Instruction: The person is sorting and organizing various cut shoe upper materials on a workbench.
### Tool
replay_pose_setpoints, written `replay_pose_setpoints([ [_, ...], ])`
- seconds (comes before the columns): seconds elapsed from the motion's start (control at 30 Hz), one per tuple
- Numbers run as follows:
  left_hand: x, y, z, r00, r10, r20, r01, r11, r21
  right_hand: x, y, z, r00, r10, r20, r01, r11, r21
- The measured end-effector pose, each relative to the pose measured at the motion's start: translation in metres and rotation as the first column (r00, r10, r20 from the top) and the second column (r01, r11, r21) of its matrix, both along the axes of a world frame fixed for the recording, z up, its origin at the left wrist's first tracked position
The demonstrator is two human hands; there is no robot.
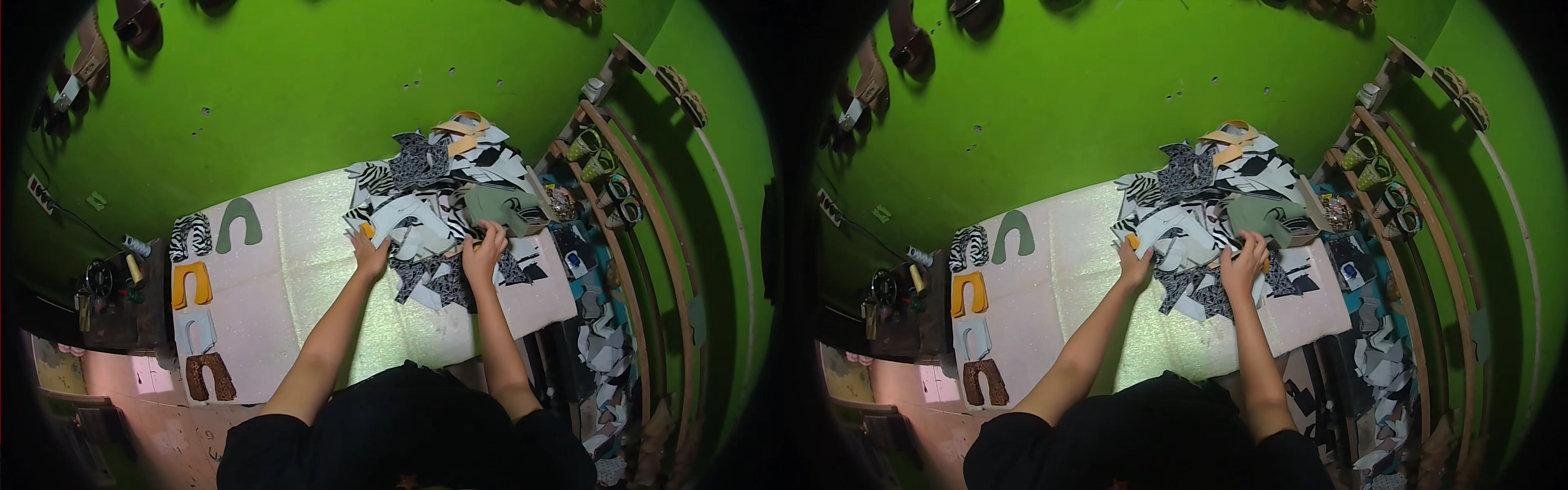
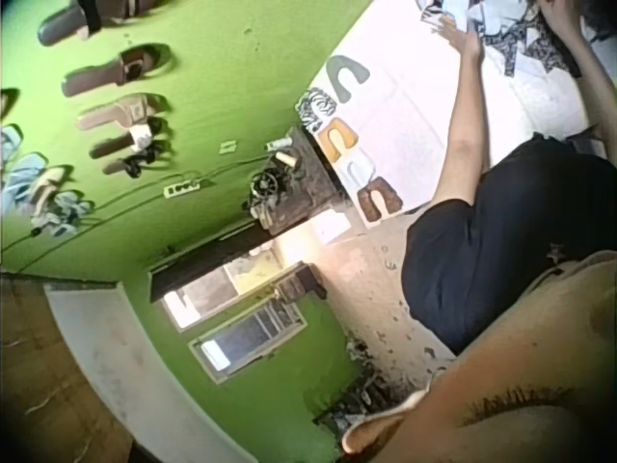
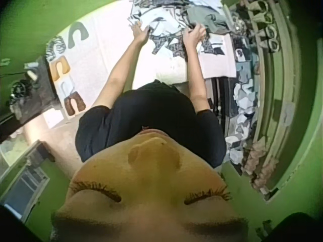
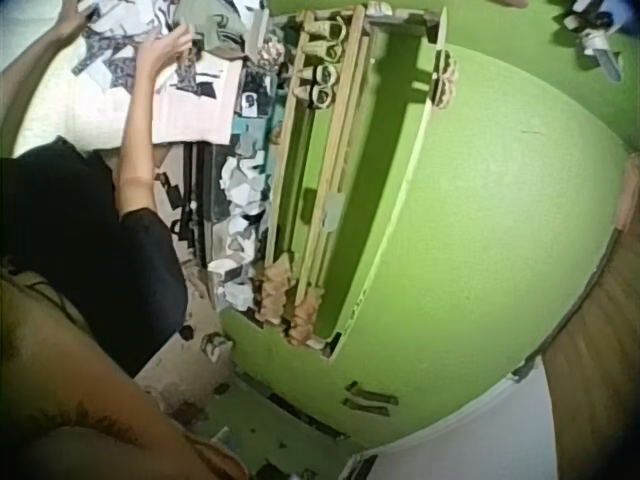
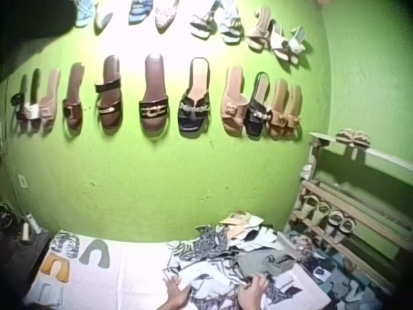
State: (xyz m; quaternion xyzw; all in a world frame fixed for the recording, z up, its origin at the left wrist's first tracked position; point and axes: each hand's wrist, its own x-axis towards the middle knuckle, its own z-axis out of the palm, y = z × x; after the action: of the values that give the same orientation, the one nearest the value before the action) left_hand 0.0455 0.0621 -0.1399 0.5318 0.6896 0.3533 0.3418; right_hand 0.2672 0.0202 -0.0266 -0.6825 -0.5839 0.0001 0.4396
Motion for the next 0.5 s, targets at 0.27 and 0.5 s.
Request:
replay_pose_setpoints([
  [0.27, 0.040, -0.002, 0.005, 0.985, 0.027, -0.172, -0.033, 0.999, -0.030, 0.022, 0.033, 0.018, 0.988, -0.110, 0.109, 0.136, 0.953, -0.270],
  [0.5, 0.073, 0.004, 0.008, 0.976, -0.042, -0.212, 0.030, 0.998, -0.061, 0.022, 0.036, 0.018, 0.989, -0.101, 0.105, 0.129, 0.939, -0.318],
])
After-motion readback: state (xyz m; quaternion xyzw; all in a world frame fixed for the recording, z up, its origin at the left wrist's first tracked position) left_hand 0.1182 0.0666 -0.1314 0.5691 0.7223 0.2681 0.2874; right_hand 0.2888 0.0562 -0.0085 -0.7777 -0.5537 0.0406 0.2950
